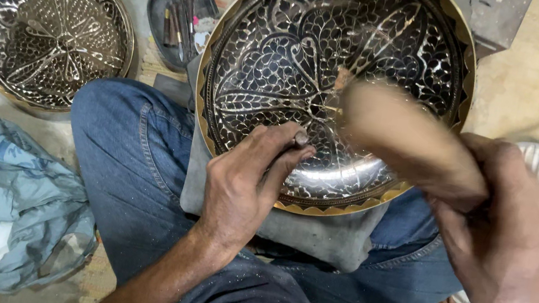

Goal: The person sits on the floor and uses a wooden mallet to hammer a metal plate resting on a cushion. They repeatedly strike the surface to create a decorative pattern.

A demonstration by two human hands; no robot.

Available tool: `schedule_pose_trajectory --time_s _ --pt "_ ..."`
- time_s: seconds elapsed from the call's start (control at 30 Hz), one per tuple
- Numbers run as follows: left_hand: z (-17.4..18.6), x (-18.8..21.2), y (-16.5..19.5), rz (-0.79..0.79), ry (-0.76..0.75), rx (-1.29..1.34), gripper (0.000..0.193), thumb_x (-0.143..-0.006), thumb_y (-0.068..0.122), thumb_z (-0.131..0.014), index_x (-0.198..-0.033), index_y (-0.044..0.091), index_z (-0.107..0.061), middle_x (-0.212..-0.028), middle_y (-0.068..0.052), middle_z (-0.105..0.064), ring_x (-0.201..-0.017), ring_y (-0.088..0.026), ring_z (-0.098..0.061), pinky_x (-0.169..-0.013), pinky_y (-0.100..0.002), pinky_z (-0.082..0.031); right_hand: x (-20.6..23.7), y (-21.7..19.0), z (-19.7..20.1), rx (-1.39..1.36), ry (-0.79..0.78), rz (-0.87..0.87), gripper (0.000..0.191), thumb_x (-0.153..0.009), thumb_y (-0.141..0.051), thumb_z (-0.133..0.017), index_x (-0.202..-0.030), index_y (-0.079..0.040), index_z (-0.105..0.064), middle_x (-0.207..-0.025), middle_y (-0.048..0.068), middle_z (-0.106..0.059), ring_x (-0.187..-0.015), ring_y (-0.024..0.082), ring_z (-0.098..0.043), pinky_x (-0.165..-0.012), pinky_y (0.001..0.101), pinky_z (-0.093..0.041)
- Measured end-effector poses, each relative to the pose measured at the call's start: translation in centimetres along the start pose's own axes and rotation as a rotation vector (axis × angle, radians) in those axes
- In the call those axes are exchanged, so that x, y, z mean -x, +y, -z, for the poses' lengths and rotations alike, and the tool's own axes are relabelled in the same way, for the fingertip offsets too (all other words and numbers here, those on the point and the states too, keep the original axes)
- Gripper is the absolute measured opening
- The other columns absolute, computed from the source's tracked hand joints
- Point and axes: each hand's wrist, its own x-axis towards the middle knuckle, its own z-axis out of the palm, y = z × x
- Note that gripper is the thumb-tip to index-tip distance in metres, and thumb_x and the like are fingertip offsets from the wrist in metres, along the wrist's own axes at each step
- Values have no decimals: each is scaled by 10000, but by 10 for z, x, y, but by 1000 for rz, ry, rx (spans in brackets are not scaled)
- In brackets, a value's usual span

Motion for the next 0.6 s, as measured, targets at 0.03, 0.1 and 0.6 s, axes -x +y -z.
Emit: schedule_pose_trajectory --time_s 0.03,0.1,0.6 --pt "1 -1 0 -12 -3 -18 275 -972 74 -730 -1230 58 -635 -1053 -79 -745 -923 -176 -772 -739 -297 -689 -1 1 -2 -32 7 1 364 -959 -290 -782 -1224 -100 -620 -1019 35 -681 -896 169 -683 -776 308 -531" --pt "2 0 -1 -32 -12 -53 280 -982 53 -700 -1251 44 -626 -1066 -87 -740 -938 -187 -766 -766 -311 -687 -1 1 -3 322 -22 107 333 -889 -325 -824 -1089 -112 -662 -992 47 -710 -827 206 -693 -725 361 -536" --pt "5 -1 1 -18 -14 -78 314 -962 31 -711 -1267 52 -637 -1065 -81 -741 -930 -199 -767 -771 -307 -676 -1 -4 2 301 -29 131 343 -801 -192 -819 -1082 -93 -648 -957 90 -728 -800 258 -711 -701 390 -550"
